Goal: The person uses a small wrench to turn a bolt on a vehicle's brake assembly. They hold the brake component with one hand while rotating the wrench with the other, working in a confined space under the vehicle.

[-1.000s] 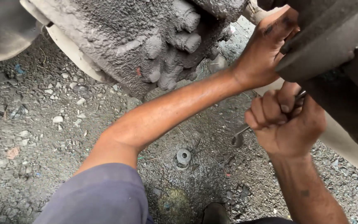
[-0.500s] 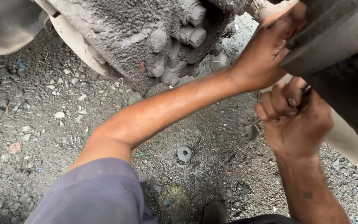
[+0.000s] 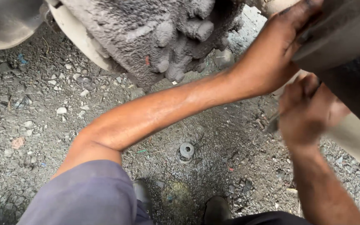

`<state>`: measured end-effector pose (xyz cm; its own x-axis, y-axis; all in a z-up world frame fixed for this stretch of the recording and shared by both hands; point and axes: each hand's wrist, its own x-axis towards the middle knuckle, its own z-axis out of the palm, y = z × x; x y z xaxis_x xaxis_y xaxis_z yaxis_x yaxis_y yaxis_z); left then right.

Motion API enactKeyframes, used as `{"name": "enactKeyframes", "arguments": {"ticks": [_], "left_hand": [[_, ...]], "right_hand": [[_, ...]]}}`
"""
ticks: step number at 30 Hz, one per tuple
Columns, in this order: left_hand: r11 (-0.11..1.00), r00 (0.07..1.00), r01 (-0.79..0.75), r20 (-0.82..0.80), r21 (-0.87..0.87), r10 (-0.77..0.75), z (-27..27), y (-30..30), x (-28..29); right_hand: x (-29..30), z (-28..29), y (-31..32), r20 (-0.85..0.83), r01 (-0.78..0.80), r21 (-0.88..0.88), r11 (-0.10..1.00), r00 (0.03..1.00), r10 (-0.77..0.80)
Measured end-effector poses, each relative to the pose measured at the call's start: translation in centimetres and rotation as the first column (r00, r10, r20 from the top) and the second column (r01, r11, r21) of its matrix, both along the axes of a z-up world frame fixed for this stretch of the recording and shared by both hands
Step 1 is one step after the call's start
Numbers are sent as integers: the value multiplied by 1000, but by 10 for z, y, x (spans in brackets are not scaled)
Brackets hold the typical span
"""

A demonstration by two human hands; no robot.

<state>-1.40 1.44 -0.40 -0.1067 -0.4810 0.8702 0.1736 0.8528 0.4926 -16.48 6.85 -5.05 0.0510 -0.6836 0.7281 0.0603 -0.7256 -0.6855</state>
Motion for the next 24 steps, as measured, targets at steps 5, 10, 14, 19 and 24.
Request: {"name": "enactKeyframes", "arguments": {"ticks": [5,10,14,19,24], "left_hand": [[988,974,-148,169,-45,154,28,36,30],[962,944,-151,322,225,73,62,71,45],[985,965,-141,236,97,115,50,62,40],[997,992,-57,115,49,51,25,30,23],[997,999,-37,-2,-66,37,-5,-25,-17]], "right_hand": [[-50,-22,-80,-62,82,-4,997,995,-82],[-70,-36,-91,-20,7,93,996,1000,-6],[-66,-34,-76,160,-176,220,959,977,142],[-28,-1,-39,777,-649,261,715,581,243],[-7,18,-8,437,-591,346,729,789,432]]}}
